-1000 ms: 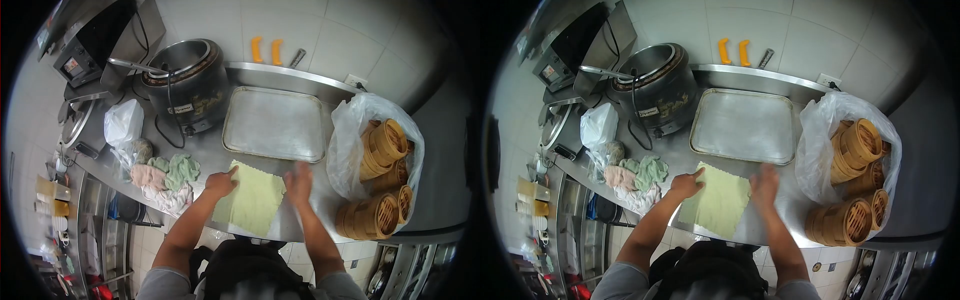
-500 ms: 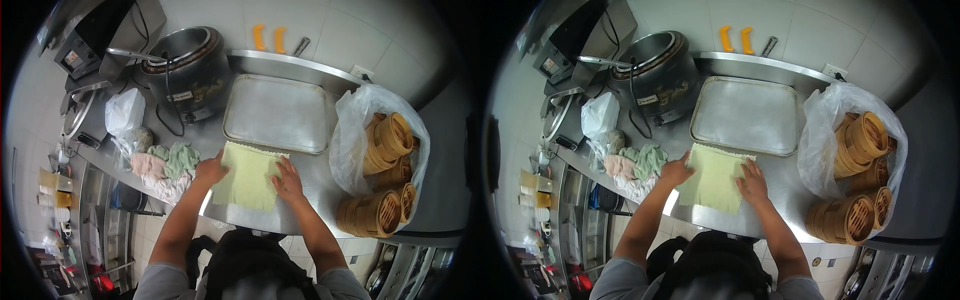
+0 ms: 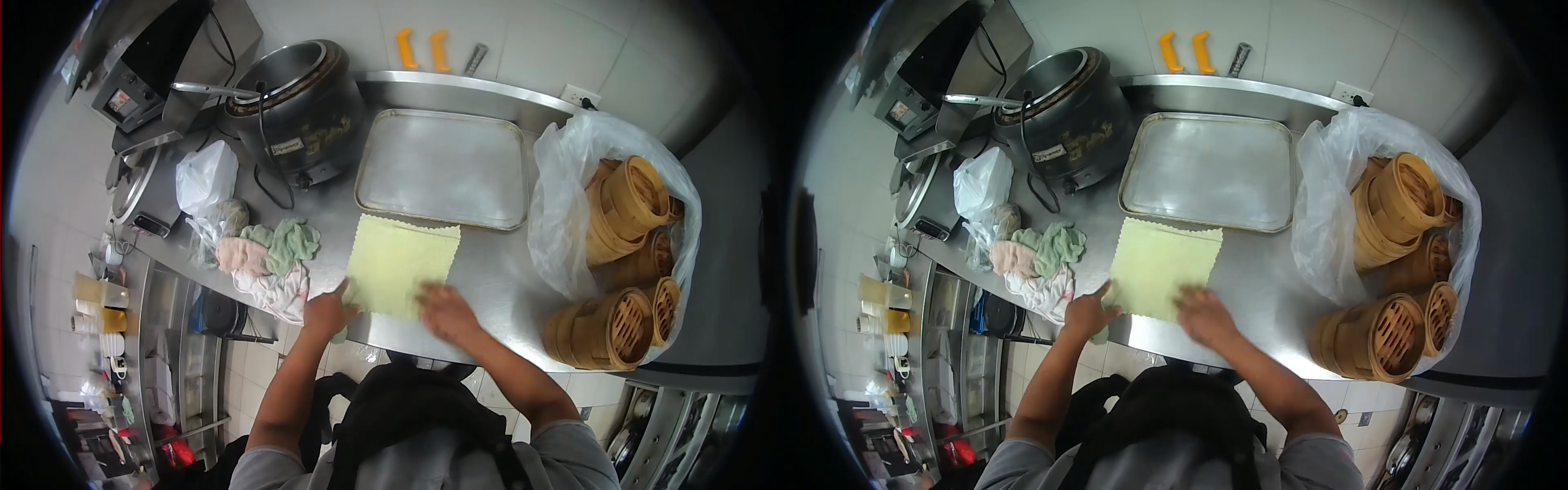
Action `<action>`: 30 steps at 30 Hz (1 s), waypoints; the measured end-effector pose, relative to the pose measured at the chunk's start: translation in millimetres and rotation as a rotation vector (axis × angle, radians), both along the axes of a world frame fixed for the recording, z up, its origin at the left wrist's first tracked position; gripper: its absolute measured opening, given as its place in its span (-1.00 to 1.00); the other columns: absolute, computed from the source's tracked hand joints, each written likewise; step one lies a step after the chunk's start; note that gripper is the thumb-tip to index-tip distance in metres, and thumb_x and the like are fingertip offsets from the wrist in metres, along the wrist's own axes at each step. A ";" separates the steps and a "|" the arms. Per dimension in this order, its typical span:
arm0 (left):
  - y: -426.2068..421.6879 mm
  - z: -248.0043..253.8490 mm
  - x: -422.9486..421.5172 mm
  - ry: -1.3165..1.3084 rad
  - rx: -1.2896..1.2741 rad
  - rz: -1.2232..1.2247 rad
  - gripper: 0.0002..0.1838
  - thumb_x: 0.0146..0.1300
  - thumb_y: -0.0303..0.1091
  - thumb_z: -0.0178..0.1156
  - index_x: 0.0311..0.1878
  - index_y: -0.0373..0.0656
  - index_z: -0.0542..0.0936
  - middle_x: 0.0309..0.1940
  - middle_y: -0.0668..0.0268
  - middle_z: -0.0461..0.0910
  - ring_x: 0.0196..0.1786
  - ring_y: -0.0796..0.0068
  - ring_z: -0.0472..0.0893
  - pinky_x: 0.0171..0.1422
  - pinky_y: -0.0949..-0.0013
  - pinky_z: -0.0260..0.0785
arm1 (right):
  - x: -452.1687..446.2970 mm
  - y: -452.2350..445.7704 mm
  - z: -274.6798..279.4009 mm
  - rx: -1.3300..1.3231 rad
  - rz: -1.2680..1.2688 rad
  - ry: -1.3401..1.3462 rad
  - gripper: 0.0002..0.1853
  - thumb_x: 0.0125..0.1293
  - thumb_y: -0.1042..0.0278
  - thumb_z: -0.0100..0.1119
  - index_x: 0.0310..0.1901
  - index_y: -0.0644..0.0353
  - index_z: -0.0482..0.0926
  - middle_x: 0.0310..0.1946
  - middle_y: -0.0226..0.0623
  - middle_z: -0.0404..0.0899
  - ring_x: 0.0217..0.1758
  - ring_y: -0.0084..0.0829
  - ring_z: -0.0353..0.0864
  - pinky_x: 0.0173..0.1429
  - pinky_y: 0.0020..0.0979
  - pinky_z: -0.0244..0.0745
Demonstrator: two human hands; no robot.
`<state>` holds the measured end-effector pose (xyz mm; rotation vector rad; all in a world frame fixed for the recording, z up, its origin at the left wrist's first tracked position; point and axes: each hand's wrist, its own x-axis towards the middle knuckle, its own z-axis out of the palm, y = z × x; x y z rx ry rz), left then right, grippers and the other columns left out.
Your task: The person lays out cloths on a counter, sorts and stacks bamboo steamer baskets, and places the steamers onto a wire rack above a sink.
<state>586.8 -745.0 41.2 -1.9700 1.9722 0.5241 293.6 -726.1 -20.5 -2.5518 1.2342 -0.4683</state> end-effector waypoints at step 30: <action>6.5 118.8 -105.6 1.567 -0.022 -0.031 -0.55 0.03 -0.72 0.10 0.04 -0.24 0.62 -0.21 0.45 0.42 -0.29 0.72 0.38 -0.22 0.60 0.23 | -79.7 35.0 139.7 0.447 -0.324 -1.110 -0.79 0.35 0.35 0.26 -0.07 0.27 0.65 -0.29 -0.45 0.58 -0.21 -0.64 0.49 -0.12 -0.55 0.40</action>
